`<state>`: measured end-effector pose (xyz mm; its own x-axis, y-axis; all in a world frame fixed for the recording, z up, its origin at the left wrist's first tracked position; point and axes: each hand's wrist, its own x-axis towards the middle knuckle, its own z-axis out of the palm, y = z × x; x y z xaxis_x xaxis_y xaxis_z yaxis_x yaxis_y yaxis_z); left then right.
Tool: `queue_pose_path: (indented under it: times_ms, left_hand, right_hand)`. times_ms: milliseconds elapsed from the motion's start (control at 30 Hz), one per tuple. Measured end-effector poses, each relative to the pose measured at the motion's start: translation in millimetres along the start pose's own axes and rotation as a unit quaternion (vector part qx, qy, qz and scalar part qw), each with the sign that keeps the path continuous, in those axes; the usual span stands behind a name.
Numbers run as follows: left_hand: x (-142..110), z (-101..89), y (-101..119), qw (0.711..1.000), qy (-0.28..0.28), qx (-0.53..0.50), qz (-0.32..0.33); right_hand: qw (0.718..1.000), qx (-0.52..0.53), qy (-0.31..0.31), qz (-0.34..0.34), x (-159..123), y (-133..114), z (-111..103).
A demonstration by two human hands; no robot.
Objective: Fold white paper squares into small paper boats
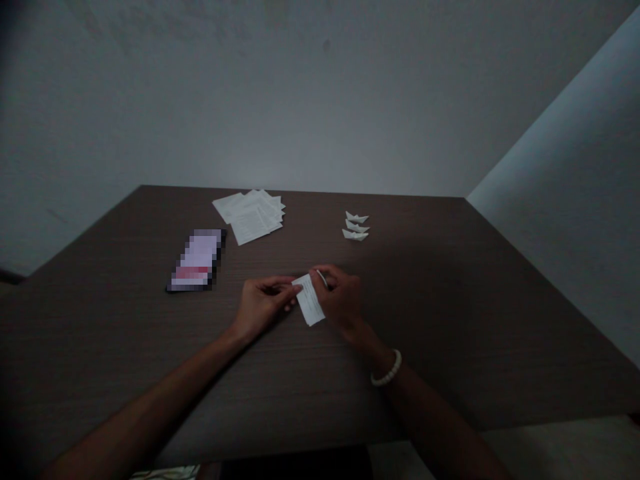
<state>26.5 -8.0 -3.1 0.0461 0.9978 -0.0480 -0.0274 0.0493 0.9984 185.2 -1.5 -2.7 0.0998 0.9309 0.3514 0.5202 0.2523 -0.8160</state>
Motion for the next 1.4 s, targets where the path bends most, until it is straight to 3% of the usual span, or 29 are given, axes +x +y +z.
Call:
queue_pose_path:
  times_ms: [367,600,733,1000,1233,1400]
  left_hand:
    - [-4.0,1.3,1.2,0.999,-0.020,0.025,0.007]
    - [-5.7,-0.4,-2.6,0.995,0.018,0.062,0.074]
    - [-5.2,-0.9,-4.2,0.992,0.011,0.086,0.087]
    - [-6.4,0.7,-0.7,0.996,-0.008,0.067,0.064]
    - [-7.1,4.2,4.2,1.000,-0.001,0.009,0.009]
    - [-4.0,2.4,5.3,1.000,0.012,0.002,-0.006]
  right_hand:
    - [1.000,0.004,0.004,-0.003,-1.4,-2.3,0.0]
    - [1.000,0.022,0.006,0.006,-2.4,-3.3,1.0]
    - [0.999,0.029,0.007,0.013,-2.4,-4.4,1.0]
    - [0.999,-0.022,0.047,-0.011,-2.7,-3.4,1.2]
    - [0.998,-0.028,0.046,-0.011,-5.1,-6.3,1.7]
    - [0.998,0.041,0.013,0.034,-2.8,-1.8,3.5]
